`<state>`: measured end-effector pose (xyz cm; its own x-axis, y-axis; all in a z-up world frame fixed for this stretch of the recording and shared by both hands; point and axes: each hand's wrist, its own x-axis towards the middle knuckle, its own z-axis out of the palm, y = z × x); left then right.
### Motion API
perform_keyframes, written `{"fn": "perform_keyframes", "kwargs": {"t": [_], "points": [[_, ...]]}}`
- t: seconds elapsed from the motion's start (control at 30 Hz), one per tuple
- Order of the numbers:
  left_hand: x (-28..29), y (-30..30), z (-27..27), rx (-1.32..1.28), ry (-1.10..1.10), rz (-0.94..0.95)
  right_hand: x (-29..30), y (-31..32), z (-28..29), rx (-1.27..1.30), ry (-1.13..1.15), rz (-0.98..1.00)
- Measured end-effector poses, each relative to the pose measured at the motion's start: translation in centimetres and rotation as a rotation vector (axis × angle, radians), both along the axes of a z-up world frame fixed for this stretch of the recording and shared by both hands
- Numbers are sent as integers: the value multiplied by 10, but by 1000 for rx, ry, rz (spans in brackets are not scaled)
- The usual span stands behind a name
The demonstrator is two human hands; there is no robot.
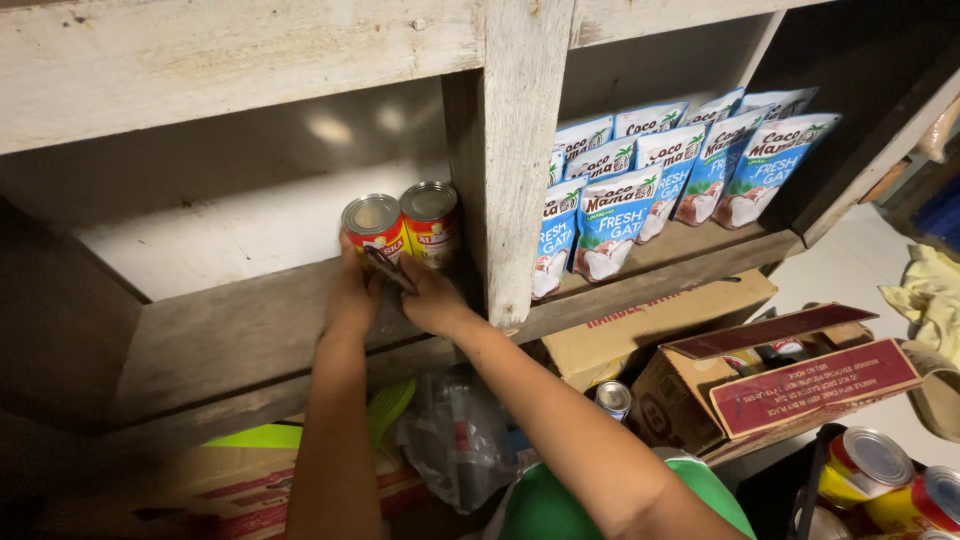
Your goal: Marking canned food with a pen and organizing them on a grocery shelf.
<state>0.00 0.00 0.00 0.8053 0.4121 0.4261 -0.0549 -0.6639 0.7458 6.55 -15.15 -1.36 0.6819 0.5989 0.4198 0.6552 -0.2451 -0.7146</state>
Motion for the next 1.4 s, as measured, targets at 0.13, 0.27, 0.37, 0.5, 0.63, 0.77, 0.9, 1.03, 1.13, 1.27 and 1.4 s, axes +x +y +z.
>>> {"fn": "perform_keyframes", "kwargs": {"t": [0.13, 0.27, 0.37, 0.5, 0.63, 0.77, 0.9, 1.03, 1.13, 1.27, 1.4], "points": [[1, 0, 1, 34, 66, 84, -13, -7, 21, -45, 68, 5], [4, 5, -9, 83, -132, -14, -7, -2, 10, -59, 45, -12], [0, 0, -1, 18, -29, 14, 1, 3, -1, -78, 5, 0], [4, 4, -9, 78, 43, 71, -10, -3, 16, -100, 75, -2], [-3, -6, 4, 17, 107, 102, -19, -9, 28, -76, 103, 4], [-3, -5, 4, 54, 48, 103, -16, -8, 23, -88, 79, -5], [-3, -4, 1, 73, 78, 100, -14, -7, 21, -99, 73, -15], [-1, -2, 0, 92, 28, 71, -9, -6, 11, -61, 31, -1], [-5, -7, 8, 72, 147, 123, -12, -8, 17, -84, 72, 9], [-4, -4, 2, 80, 72, 99, -7, -6, 9, -90, 31, 13], [-2, 0, -2, 93, 80, 105, -12, -8, 17, -123, 63, 13]]}}
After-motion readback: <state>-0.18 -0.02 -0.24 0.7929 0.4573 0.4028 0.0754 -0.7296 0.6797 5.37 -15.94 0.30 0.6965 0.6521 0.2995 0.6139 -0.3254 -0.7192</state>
